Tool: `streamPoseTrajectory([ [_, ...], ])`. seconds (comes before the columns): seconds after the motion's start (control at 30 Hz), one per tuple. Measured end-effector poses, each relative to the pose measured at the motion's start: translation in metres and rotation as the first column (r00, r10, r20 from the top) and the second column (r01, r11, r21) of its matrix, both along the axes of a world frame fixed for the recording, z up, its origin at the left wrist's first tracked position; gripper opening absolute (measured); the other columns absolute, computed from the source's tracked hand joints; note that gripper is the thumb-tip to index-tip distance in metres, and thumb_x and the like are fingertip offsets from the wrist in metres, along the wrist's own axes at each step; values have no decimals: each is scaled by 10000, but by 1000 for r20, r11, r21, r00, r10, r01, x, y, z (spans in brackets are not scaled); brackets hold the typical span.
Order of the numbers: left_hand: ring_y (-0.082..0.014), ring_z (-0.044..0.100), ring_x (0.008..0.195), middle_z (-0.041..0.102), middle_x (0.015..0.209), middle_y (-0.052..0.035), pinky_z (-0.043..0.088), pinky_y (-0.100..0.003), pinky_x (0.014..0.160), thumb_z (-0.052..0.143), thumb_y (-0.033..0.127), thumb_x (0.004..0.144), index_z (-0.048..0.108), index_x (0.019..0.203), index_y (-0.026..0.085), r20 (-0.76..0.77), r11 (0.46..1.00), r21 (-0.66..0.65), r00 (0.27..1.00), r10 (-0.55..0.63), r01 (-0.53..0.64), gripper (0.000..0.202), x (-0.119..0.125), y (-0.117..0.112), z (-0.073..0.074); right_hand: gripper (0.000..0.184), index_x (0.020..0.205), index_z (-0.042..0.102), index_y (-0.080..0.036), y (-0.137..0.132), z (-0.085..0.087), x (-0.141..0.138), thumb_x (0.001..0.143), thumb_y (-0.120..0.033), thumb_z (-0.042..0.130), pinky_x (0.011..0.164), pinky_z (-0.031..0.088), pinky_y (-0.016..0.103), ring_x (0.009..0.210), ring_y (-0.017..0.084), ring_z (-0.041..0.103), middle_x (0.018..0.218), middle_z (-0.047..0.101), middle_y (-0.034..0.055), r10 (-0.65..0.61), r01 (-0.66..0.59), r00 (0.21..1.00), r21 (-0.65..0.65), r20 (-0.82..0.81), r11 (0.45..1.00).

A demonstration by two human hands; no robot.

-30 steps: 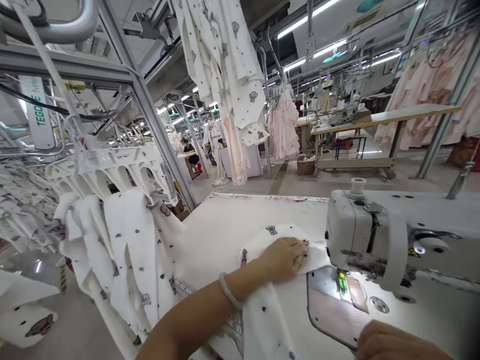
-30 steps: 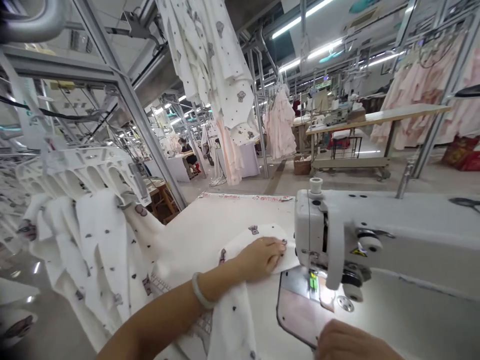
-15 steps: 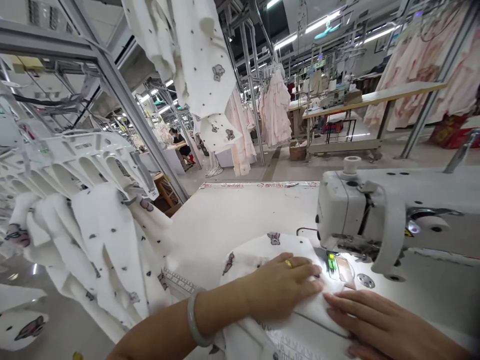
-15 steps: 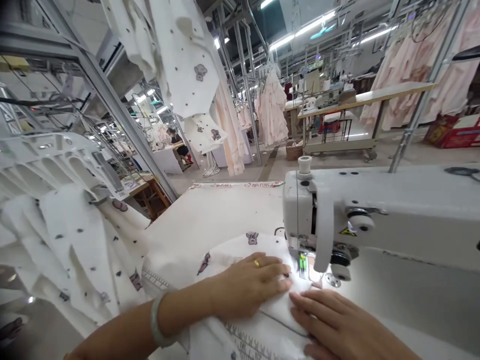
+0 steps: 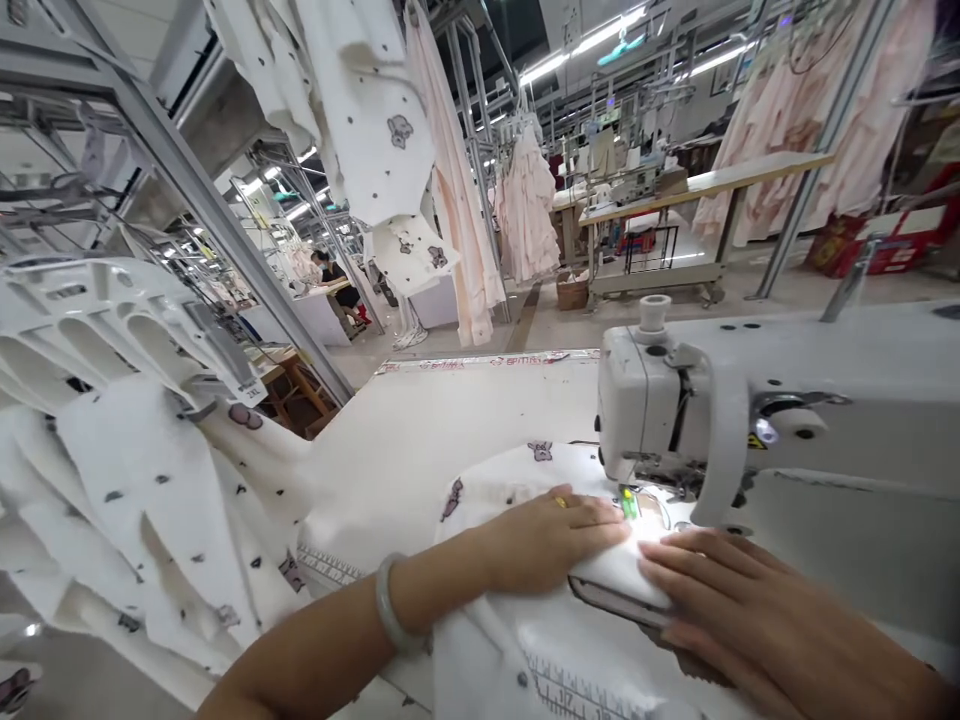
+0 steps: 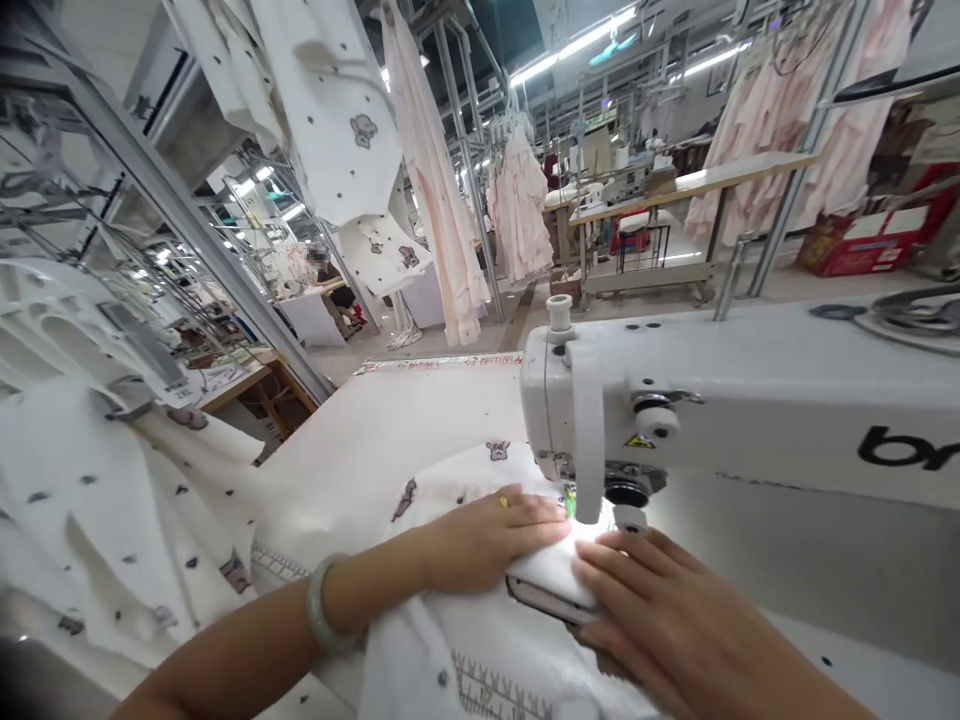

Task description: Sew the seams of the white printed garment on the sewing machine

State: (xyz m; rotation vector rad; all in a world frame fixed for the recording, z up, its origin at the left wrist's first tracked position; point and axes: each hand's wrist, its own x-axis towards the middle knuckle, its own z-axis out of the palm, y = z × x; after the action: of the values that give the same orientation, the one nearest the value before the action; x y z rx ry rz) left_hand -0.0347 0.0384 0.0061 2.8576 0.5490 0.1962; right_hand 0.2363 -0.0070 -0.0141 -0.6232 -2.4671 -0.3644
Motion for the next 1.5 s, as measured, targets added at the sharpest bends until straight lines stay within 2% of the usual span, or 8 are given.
streamPoseTrajectory([
  [0.2, -242, 451, 1501, 569, 1523, -184, 371, -448, 1245, 379, 55, 982, 460, 1527, 126, 14, 999, -38, 1000, -20, 21, 555, 2, 9, 2, 522, 1485, 547, -230, 2, 5, -1, 1023, -461, 620, 870, 578, 380, 1056, 218, 756, 1219, 781, 9, -4, 4, 1000, -57, 1, 998],
  [0.57, -244, 487, 1460, 585, 1491, -189, 346, -419, 1250, 371, 85, 1019, 521, 1437, 79, 18, 1000, 7, 999, 30, -31, 445, 3, 6, 2, 660, 1592, 408, -269, 1, 0, 8, 1007, -467, 640, 886, 575, 392, 1118, 240, 740, 1330, 733, 24, -33, 39, 999, -145, 43, 989],
  [0.77, -230, 490, 1461, 582, 1500, -181, 309, -427, 1270, 385, 82, 1018, 507, 1447, 86, -4, 998, 56, 999, 36, -36, 445, 2, 9, 0, 547, 1523, 504, -274, 3, -4, 11, 1021, -463, 614, 939, 565, 417, 1148, 247, 729, 1358, 718, 31, -44, 51, 998, -148, 51, 988],
  [0.87, -224, 520, 1435, 618, 1469, -148, 264, -449, 1289, 355, 103, 1063, 560, 1403, 122, -13, 986, 162, 999, -34, 36, 397, -1, 8, -1, 450, 1444, 586, -268, 2, 2, 10, 1032, -449, 593, 970, 556, 432, 1144, 252, 731, 1341, 727, 44, -48, 52, 998, -150, 30, 987],
  [0.97, -196, 591, 1347, 673, 1404, -110, 318, -381, 1257, 360, 133, 1089, 637, 1316, 149, -10, 960, 217, 984, -177, 175, 358, -2, 9, -3, 369, 1384, 628, -275, -1, 14, 7, 1037, -392, 578, 972, 554, 414, 1079, 224, 751, 1267, 761, 30, -18, 25, 999, -138, 50, 990],
  [1.1, -207, 615, 1299, 682, 1380, -139, 424, -342, 1164, 381, 113, 1073, 675, 1274, 136, 35, 962, 181, 977, -212, 202, 357, -1, 20, -6, 319, 1324, 665, -287, 0, 16, 5, 1027, -376, 591, 1003, 538, 412, 1015, 214, 761, 1180, 781, 15, 2, 3, 999, -140, 36, 990],
  [1.3, -219, 616, 1288, 722, 1250, -182, 456, -353, 1145, 326, 84, 1053, 686, 1225, 110, 133, 970, 94, 962, -237, 226, 400, 6, 42, -5, 452, 1494, 546, -310, 8, 2, 13, 1058, -426, 569, 1079, 489, 433, 1009, 218, 758, 1156, 791, -3, -53, 48, 998, -118, -35, 992],
  [1.5, -239, 554, 1386, 701, 1314, -157, 440, -398, 1192, 375, 41, 990, 639, 1318, 129, 131, 988, 61, 980, -151, 144, 430, 4, 33, -2, 380, 1445, 590, -384, 5, 7, 11, 1072, -405, 519, 1084, 507, 462, 955, 211, 773, 1141, 789, -18, -40, 33, 999, -248, -25, 968],
])
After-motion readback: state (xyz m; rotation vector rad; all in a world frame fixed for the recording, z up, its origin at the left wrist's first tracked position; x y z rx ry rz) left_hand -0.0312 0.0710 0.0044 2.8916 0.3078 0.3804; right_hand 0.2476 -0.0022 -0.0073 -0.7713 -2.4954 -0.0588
